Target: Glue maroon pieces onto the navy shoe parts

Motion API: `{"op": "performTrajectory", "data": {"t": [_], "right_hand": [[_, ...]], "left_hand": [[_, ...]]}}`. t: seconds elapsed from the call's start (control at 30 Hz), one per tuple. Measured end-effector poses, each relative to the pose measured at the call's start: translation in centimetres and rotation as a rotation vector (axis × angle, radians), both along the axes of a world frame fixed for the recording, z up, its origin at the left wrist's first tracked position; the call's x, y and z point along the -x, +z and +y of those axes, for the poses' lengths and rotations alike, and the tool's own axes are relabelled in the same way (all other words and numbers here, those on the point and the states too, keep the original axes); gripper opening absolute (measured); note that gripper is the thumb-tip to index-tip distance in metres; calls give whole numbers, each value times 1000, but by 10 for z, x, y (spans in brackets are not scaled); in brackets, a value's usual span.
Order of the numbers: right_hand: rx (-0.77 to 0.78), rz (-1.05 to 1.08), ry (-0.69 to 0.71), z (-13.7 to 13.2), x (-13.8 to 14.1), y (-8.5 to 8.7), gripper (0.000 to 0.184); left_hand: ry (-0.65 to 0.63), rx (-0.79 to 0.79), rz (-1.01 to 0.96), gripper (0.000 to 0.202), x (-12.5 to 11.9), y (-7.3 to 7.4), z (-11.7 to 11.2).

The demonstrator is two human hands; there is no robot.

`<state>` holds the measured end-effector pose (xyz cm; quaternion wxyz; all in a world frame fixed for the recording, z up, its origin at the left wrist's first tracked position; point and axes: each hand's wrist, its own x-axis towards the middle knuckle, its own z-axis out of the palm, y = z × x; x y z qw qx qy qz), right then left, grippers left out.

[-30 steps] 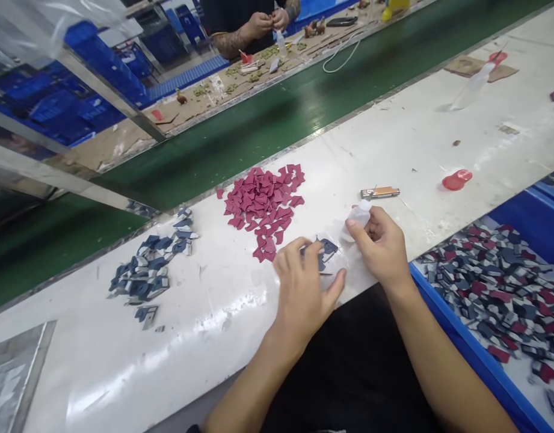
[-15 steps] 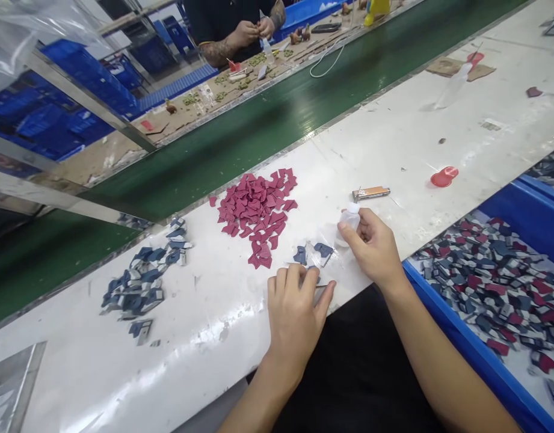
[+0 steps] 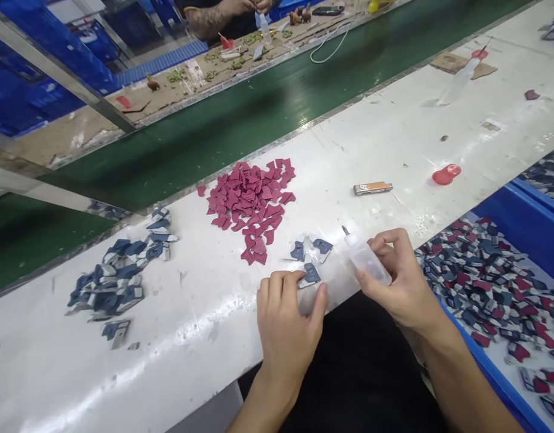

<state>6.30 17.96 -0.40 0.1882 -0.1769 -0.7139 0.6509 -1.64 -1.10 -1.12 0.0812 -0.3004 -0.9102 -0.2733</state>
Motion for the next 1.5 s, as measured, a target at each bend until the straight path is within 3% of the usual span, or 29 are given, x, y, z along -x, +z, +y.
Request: {"op": "performTrajectory", "data": {"t": [0.13,0.3,0.4,0.63,1.07,1.5], "right_hand": [[47,142,-91,-2,-3,-6,31],[296,210,-238,-14,7,-15,18],[178,177,-305,-24,14,-16,20],[-81,144,-239,-33,19,-17,15],[-207,94,-183,-30,16,-15,12],[-425,33,-242,-19,5,0,19]], "left_hand": [[21,20,24,19,1,-4,11],[-9,-63,-64,17,4,-6,8],[-38,-82,-103,20,4,-5,4],[-36,-105,-129,23,4,-5,4],[-20,-98,-156,20,4,-4,5],[-3,-109,-171,22,3,-2,7]]}}
